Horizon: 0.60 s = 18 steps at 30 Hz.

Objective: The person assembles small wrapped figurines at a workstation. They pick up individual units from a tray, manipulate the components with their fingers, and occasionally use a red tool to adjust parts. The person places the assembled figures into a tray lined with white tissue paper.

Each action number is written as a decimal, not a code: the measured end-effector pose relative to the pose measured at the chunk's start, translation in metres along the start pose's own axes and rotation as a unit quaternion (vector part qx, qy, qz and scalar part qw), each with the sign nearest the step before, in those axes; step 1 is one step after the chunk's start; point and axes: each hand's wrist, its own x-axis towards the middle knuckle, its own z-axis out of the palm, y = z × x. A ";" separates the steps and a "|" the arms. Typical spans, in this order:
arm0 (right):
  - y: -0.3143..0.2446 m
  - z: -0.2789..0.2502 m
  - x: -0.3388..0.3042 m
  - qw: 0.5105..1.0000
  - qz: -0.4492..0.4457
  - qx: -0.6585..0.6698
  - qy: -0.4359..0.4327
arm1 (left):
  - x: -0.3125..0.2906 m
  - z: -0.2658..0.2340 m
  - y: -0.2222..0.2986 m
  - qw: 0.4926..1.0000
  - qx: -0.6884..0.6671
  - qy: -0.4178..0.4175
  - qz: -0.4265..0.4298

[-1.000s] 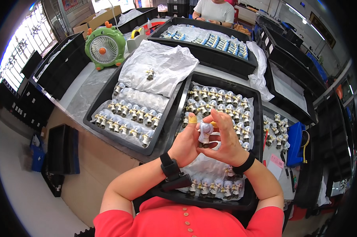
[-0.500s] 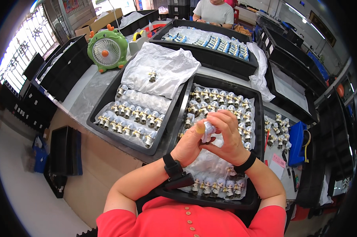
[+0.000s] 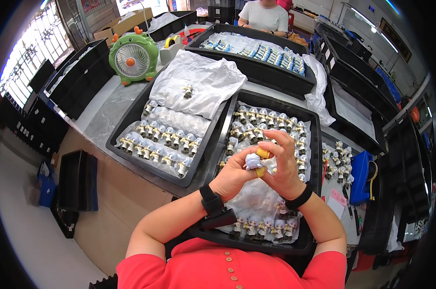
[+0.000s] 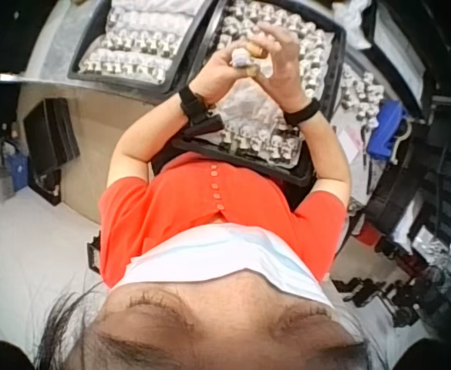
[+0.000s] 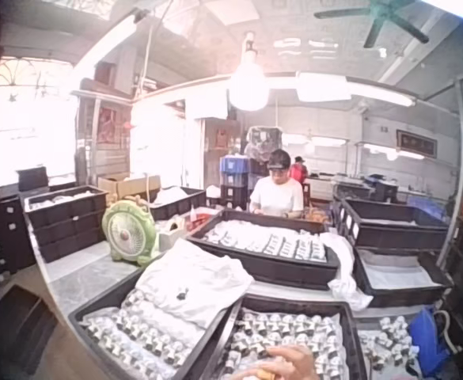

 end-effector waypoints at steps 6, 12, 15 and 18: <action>-0.001 -0.002 0.000 1.000 0.022 0.017 -0.013 | 0.001 -0.001 -0.001 1.000 -0.014 -0.011 -0.004; 0.000 -0.001 0.000 0.998 0.035 0.045 -0.023 | 0.001 0.000 0.001 1.000 -0.013 -0.009 -0.006; 0.003 0.000 -0.002 0.996 0.051 0.059 -0.032 | 0.002 -0.002 -0.001 1.000 0.004 -0.009 -0.011; 0.003 0.001 -0.002 0.996 0.051 0.068 -0.036 | 0.002 -0.003 -0.002 1.000 0.010 -0.004 -0.015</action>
